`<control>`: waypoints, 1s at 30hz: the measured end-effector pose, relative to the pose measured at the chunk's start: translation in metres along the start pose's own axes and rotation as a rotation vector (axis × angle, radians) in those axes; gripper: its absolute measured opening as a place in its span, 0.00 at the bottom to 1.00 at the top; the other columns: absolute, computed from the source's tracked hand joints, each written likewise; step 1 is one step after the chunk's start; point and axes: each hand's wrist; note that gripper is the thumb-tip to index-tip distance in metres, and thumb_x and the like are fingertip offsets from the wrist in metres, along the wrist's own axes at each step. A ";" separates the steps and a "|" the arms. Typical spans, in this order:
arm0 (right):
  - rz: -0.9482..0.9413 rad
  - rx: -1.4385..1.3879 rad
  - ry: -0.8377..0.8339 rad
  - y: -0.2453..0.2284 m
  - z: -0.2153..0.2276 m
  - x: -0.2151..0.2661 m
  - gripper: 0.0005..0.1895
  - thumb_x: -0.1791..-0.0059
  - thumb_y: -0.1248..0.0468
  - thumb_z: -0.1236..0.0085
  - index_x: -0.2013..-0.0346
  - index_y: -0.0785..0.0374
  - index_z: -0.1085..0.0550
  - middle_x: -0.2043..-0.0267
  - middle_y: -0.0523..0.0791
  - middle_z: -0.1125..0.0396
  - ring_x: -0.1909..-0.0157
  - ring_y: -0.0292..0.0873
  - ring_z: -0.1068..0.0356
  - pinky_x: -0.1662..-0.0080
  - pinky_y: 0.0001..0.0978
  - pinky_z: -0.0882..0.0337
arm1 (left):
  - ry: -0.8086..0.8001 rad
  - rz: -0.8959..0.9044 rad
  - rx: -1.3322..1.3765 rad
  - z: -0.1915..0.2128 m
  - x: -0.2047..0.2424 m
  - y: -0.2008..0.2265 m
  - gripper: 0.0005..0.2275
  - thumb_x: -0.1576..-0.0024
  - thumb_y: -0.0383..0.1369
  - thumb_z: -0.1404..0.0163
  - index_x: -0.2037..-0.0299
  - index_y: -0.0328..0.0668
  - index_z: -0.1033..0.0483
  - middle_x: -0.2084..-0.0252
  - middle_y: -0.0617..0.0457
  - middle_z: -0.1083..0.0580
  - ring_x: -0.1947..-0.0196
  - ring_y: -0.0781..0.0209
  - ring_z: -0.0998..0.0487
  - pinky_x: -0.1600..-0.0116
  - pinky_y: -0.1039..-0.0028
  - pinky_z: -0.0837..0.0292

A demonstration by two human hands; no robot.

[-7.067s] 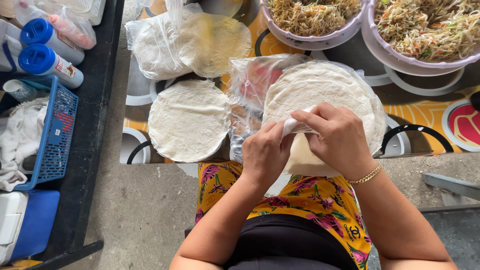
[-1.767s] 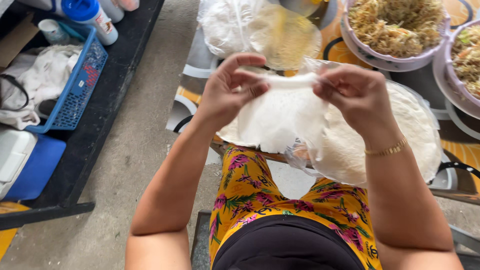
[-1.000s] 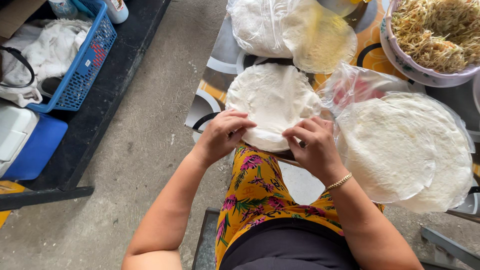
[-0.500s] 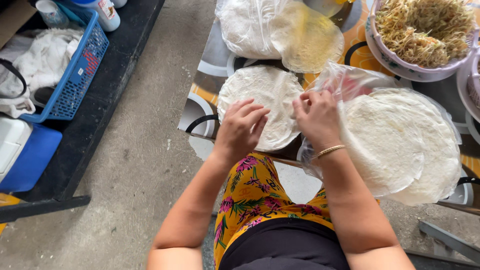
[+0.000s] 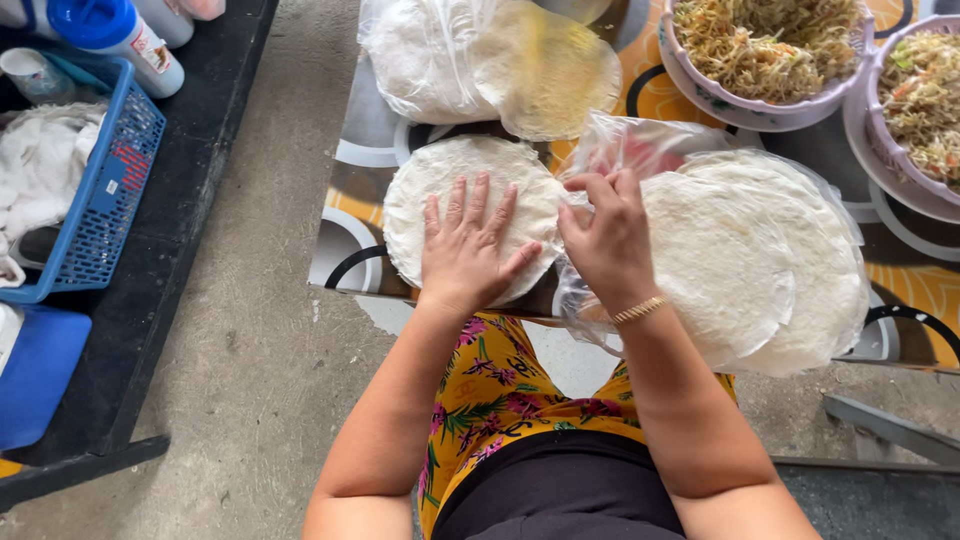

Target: The person peels apart thin white circular food wrappers from a stack using both hands and moves them to the side on a table.

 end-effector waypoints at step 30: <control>-0.336 0.234 0.267 0.164 0.183 0.104 0.07 0.44 0.74 0.36 0.51 0.67 0.19 0.62 0.45 0.29 0.61 0.38 0.29 0.55 0.31 0.28 | -0.550 0.225 1.701 -0.079 0.069 0.143 0.20 0.39 0.43 0.46 0.50 0.30 0.24 0.66 0.49 0.21 0.69 0.65 0.20 0.65 0.76 0.22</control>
Point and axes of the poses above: each hand's wrist, its own x-axis away from the middle knuckle, its own z-axis out of the back of the hand, y = z × x
